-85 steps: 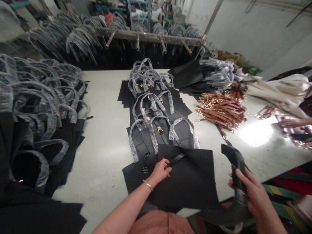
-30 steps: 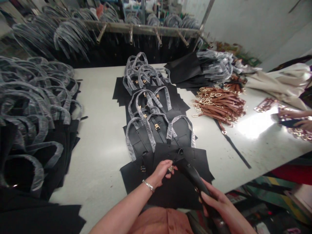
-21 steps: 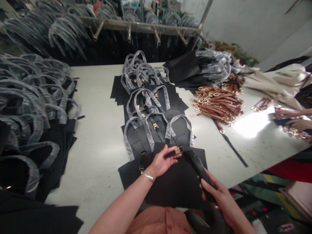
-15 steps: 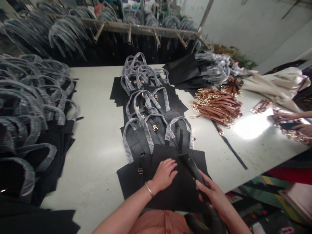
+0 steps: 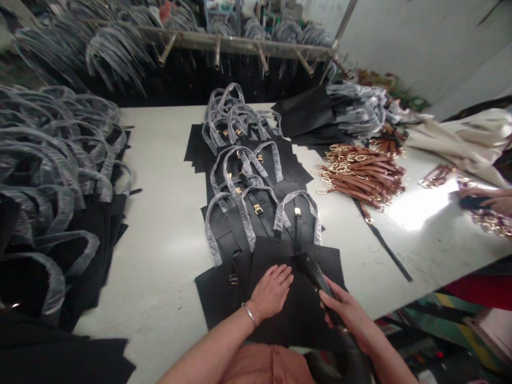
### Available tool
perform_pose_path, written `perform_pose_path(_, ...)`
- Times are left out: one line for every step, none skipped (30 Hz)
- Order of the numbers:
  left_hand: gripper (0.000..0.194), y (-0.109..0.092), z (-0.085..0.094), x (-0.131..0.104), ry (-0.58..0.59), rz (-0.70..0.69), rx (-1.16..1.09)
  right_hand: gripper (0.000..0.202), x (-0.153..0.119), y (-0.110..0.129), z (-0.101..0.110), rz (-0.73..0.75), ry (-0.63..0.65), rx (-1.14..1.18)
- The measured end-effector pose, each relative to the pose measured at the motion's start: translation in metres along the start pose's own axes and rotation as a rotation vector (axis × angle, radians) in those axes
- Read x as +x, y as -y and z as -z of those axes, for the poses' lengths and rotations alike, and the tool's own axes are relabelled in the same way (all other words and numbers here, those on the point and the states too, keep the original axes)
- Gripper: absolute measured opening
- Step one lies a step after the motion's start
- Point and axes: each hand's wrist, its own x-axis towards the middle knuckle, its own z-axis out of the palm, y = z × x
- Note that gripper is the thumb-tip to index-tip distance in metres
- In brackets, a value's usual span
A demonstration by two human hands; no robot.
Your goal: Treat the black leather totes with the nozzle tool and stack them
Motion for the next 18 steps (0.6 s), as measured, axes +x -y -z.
perform_pose_path(0.041, 0.0, 0.0, 0.0, -0.001, -0.001, -0.002, 0.076, 0.002, 0.0, -0.003, 0.025, -0.011, -0.032)
perform_pose_path(0.041, 0.0, 0.0, 0.0, -0.003, 0.001, -0.003, 0.075, 0.003, 0.002, -0.006, 0.067, -0.037, -0.066)
perform_pose_path(0.041, 0.0, 0.0, 0.0, -0.006, 0.004, -0.003, 0.074, 0.004, 0.004, -0.009, 0.122, -0.074, -0.095)
perform_pose_path(0.041, 0.0, 0.0, -0.001, -0.008, 0.004, -0.003, 0.074, 0.005, 0.006, -0.012, 0.184, -0.117, -0.109)
perform_pose_path(0.041, 0.001, 0.0, -0.002, -0.008, -0.005, -0.004, 0.075, 0.004, 0.009, -0.013, 0.239, -0.156, -0.108)
perform_pose_path(0.04, 0.002, -0.001, -0.003, -0.004, -0.025, -0.007, 0.076, 0.001, 0.011, -0.013, 0.274, -0.179, -0.096)
perform_pose_path(0.039, 0.003, -0.002, -0.004, 0.004, -0.055, -0.012, 0.078, -0.002, 0.013, -0.012, 0.282, -0.177, -0.082)
perform_pose_path(0.038, 0.005, -0.004, -0.006, 0.012, -0.088, -0.018, 0.079, -0.006, 0.014, -0.011, 0.264, -0.149, -0.076)
perform_pose_path(0.037, 0.006, -0.005, -0.008, 0.02, -0.115, -0.022, 0.079, -0.01, 0.013, -0.009, 0.228, -0.101, -0.084)
perform_pose_path(0.036, 0.007, -0.007, -0.009, 0.024, -0.133, -0.024, 0.079, -0.013, 0.012, -0.007, 0.187, -0.044, -0.102)
perform_pose_path(0.036, 0.009, -0.009, -0.01, 0.026, -0.141, -0.022, 0.078, -0.016, 0.009, -0.007, 0.148, 0.012, -0.126)
perform_pose_path(0.035, 0.01, -0.01, -0.011, 0.027, -0.143, -0.017, 0.077, -0.016, 0.005, -0.007, 0.119, 0.062, -0.147)
perform_pose_path(0.034, 0.01, -0.011, -0.011, 0.031, -0.141, -0.01, 0.077, -0.016, 0.002, -0.009, 0.097, 0.099, -0.16)
perform_pose_path(0.032, 0.01, -0.012, -0.011, 0.036, -0.14, -0.002, 0.077, -0.014, -0.001, -0.012, 0.081, 0.124, -0.158)
perform_pose_path(0.031, 0.01, -0.012, -0.011, 0.041, -0.14, 0.007, 0.077, -0.011, -0.003, -0.015, 0.071, 0.142, -0.143)
perform_pose_path(0.031, 0.01, -0.012, -0.011, 0.045, -0.14, 0.013, 0.076, -0.007, -0.004, -0.019, 0.062, 0.153, -0.122)
perform_pose_path(0.03, 0.01, -0.012, -0.011, 0.046, -0.139, 0.017, 0.076, -0.004, -0.004, -0.022, 0.056, 0.158, -0.099)
perform_pose_path(0.029, 0.009, -0.012, -0.01, 0.045, -0.136, 0.019, 0.075, -0.001, -0.004, -0.025, 0.056, 0.163, -0.081)
